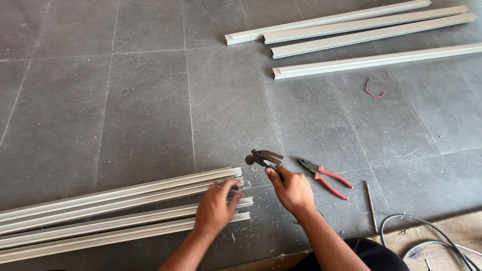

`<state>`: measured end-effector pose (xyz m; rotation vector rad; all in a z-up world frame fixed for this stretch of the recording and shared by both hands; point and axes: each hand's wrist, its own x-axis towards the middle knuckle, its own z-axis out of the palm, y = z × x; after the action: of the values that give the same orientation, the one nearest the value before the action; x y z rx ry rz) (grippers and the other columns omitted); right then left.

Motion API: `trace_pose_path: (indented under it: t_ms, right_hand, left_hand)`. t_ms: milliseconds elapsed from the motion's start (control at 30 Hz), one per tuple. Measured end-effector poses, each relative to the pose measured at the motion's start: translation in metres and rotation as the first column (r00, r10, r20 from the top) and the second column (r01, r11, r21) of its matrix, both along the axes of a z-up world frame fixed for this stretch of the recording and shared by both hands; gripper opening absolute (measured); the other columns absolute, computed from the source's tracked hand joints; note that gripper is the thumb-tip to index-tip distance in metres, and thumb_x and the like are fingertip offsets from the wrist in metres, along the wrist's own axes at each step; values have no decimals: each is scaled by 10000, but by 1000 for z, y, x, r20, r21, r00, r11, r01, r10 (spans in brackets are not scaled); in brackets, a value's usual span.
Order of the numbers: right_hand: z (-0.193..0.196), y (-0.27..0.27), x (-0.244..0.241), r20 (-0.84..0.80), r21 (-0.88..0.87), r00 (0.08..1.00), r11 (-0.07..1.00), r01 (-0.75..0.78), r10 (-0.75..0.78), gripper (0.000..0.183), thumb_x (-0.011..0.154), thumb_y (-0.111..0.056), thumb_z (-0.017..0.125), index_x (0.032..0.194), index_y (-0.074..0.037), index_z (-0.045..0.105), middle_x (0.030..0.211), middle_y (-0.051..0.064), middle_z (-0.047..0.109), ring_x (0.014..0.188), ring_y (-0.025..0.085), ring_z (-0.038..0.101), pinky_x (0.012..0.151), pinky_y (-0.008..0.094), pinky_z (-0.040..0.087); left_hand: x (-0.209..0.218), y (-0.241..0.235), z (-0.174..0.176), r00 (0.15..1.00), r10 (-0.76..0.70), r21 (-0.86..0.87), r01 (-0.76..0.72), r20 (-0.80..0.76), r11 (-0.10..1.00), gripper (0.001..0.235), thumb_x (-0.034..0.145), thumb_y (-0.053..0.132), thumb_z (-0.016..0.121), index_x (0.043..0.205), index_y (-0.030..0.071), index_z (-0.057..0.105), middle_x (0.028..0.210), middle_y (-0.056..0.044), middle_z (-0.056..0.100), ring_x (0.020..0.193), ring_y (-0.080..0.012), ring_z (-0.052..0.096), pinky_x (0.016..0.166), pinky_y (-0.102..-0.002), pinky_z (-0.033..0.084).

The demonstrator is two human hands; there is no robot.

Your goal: The person assembles white metal strips by inserting small metal clips into their ends and tapping them with a hammer. They then use a red power drill to drive screws into the ends of the strips. The work is performed on a tiled floor with tools laid out nearby.

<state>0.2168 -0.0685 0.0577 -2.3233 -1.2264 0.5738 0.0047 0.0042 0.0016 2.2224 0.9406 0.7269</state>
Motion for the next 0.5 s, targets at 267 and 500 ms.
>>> trace_pose_path:
  t_ms: [267,500]
  right_hand:
    - [6,6,1,-48,-35,999,999,14,-15,518,970,-589,502,992,-123,727,588,137,660,591,335,680,610,482,506]
    - [5,7,0,-55,-71,998,998,3,-7,543,974,-605,494,978,-115,726,579,128,656,570,311,678,600,472,513]
  left_hand:
    - [4,33,14,961,39,-2,-41,-273,999,335,831,326,821,1107,159,731,973,-8,788,1005,-198,685,975,-433,496]
    - [6,35,11,965,27,51,-15,-259,999,329,826,338,823,1077,138,753,1073,-22,764,1090,-218,656,1014,-438,463]
